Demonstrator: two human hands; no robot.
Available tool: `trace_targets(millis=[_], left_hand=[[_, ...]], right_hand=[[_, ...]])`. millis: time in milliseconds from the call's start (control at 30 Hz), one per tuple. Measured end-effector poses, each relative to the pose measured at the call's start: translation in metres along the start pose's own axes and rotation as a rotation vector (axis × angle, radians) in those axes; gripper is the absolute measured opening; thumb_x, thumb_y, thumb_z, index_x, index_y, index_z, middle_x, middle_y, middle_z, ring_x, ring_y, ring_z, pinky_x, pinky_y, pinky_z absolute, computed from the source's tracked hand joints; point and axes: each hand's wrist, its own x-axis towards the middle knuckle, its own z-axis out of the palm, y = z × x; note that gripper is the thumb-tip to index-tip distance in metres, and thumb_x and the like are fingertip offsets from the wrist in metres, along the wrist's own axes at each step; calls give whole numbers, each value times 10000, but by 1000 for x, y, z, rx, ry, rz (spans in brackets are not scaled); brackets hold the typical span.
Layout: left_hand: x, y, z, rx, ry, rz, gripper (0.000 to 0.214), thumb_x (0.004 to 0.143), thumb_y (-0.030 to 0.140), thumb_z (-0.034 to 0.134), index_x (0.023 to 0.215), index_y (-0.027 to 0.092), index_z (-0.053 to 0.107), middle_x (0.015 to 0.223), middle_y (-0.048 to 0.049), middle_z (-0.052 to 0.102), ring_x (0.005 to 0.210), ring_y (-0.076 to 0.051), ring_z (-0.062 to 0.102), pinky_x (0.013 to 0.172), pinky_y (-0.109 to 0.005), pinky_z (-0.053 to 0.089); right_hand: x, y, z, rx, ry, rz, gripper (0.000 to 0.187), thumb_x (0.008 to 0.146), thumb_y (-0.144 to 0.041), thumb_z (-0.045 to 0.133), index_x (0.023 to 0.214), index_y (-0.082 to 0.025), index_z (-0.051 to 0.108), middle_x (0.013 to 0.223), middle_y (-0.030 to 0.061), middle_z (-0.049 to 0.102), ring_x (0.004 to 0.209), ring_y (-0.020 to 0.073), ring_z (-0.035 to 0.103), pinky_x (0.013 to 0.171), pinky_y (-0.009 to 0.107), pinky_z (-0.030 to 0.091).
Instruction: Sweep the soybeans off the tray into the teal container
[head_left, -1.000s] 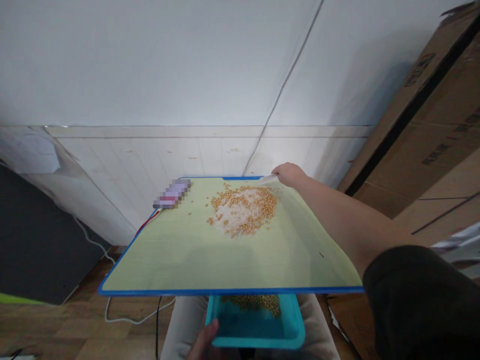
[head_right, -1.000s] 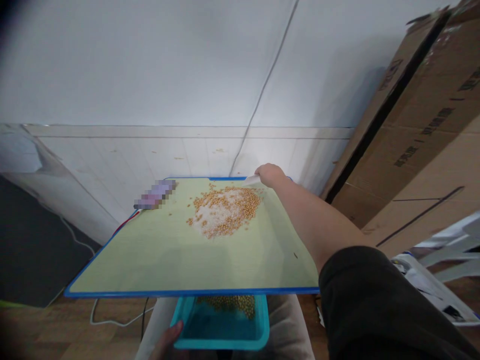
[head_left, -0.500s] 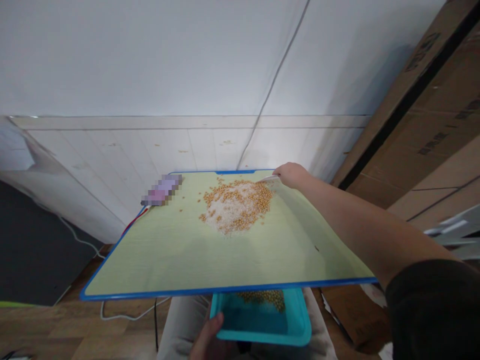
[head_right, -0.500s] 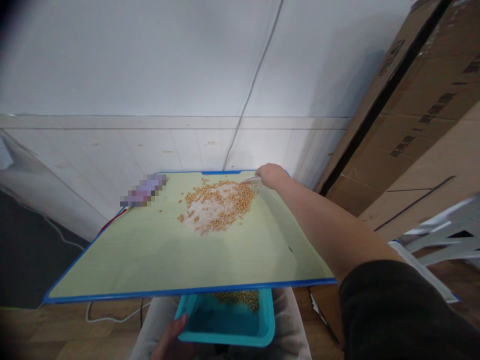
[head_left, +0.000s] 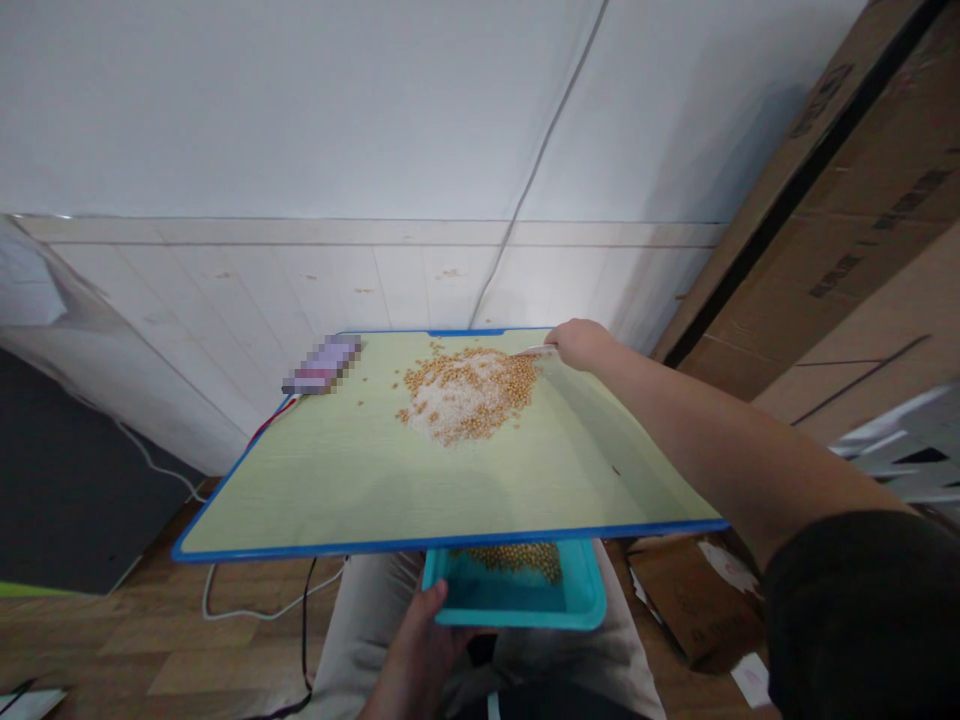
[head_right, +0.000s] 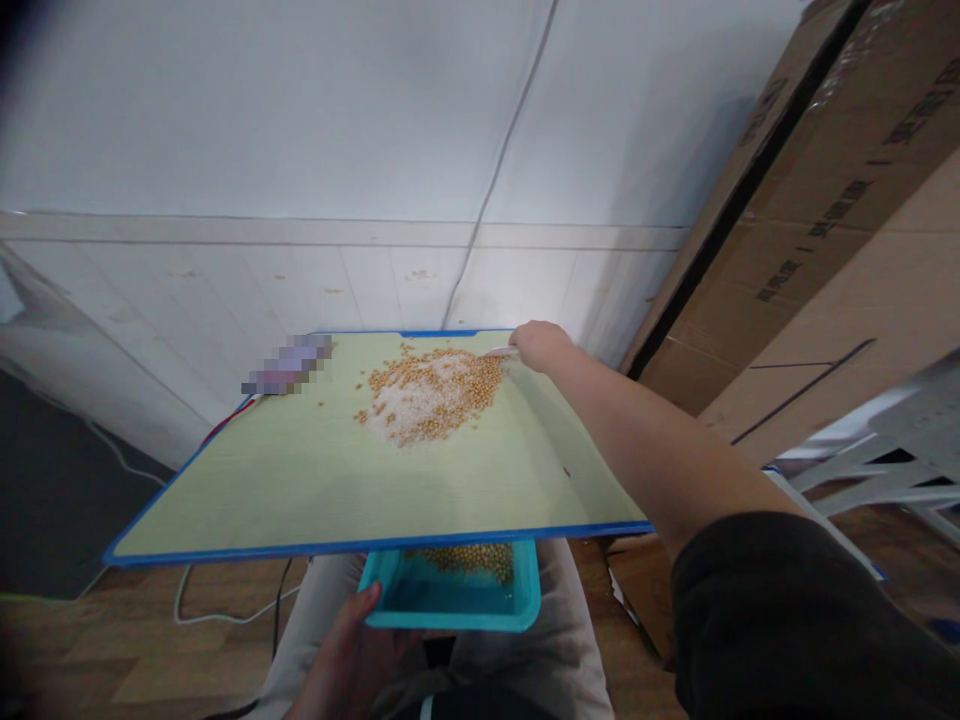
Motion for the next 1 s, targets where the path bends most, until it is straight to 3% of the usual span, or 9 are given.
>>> trace_targets(millis=[133,333,700,833,1000], left_hand=[[1,0,2,16,1,-4,697,824,463,753,1466,252,584,1351,-130,742,1343,-370,628,1146,-558,468],[6,-4,9,38,105,34,639,829,397,726,1420,195,594,1348,-153,736,1288,-373,663,1065,-519,535],[5,-7,17,69,78,73,640,854,384,681,1448,185,552,1313,-169,739,1178,-367,713,946,-518,597],[4,-6,18,70,107,73,609,874,373,670,1435,159,566,1319,-175,735,1206,-341,702,951,-469,597],[3,-3,18,100,142,54,589,892,360,641,1446,178,561,1282,-149,755,1102,-316,739,880,-442,613]], right_hand=[[-7,-2,-2,-3,1,10,402,872,-91,559,1150,-213,823,1093,144,801,1002,287,730,761,332,504],[-15,-5,-2,-25,-3,3,381,881,-103,569,1152,-187,824,1067,159,801,993,291,734,762,335,505],[-19,-19,-11,-38,-34,26,339,866,-132,649,1162,-126,813,1092,209,790,1034,322,740,810,363,535],[-19,-23,-15,-64,-69,10,338,871,-157,637,1161,-142,811,1075,193,797,1042,306,731,815,353,542],[-25,-33,-22,-81,-58,-18,362,874,-132,626,1193,-105,793,1070,214,792,1039,319,734,829,374,557]])
